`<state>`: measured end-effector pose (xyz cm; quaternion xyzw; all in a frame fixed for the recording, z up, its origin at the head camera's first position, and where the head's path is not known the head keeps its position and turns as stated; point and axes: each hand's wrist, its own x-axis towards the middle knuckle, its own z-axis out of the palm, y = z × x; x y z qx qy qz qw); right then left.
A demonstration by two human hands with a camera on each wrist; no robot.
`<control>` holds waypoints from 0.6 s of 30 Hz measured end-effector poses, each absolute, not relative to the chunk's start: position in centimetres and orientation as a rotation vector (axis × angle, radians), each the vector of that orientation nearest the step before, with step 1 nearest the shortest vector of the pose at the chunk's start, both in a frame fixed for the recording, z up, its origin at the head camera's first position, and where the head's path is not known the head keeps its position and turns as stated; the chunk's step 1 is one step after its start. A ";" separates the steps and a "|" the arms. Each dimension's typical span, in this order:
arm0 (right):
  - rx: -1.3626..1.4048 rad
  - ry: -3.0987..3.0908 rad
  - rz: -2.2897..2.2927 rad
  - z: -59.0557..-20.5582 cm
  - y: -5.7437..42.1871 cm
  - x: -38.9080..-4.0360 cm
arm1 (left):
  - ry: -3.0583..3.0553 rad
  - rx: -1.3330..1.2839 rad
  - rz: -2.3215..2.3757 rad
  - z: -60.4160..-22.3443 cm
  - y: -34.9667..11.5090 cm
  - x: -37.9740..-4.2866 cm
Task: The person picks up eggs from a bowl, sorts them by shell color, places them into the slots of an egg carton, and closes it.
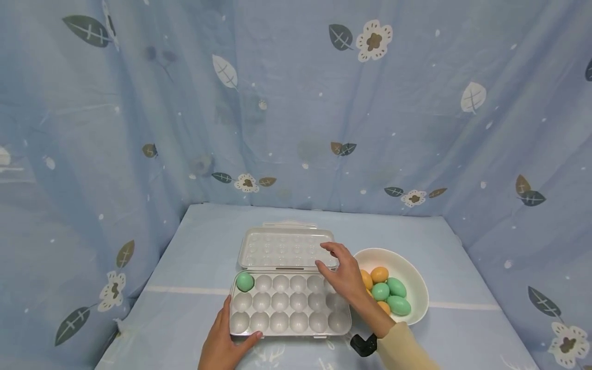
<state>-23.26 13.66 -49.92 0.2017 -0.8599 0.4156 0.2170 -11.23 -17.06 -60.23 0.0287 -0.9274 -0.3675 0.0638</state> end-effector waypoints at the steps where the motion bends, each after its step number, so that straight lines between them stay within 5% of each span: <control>1: 0.552 -2.374 1.150 -49.9 14.0 -23.2 | -2.801 0.084 -1.109 -60.2 -17.1 -11.3; 18: 0.366 -2.424 1.175 -50.2 18.6 -22.4 | -2.826 0.092 -1.091 -60.3 -17.0 -11.3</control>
